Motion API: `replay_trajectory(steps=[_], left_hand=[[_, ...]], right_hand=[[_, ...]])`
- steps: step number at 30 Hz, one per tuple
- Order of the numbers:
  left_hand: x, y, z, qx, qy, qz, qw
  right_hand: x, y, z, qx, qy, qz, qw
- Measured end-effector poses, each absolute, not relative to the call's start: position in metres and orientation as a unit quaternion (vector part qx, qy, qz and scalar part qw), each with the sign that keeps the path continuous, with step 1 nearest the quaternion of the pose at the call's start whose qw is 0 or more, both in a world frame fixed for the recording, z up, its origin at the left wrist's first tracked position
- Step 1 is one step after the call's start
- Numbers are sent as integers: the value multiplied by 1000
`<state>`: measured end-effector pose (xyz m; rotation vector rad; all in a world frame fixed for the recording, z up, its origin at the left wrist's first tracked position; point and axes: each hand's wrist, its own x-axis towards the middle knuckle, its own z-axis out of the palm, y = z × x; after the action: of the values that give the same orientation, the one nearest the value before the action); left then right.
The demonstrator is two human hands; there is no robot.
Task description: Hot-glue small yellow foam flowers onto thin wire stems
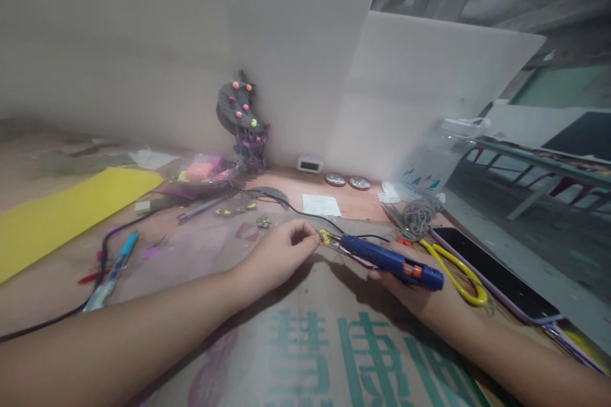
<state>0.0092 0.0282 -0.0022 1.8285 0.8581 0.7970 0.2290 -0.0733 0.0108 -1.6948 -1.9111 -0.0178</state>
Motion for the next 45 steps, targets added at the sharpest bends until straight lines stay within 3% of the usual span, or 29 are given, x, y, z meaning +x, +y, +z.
replay_trajectory(steps=[32,45], left_hand=[[11,30,-4,727,344,337,490],[12,29,-4,732,347,330,485]], right_hand=[[231,-74,9,-628,-719,16,297],[238,-76,14,-583,-699,80,406]])
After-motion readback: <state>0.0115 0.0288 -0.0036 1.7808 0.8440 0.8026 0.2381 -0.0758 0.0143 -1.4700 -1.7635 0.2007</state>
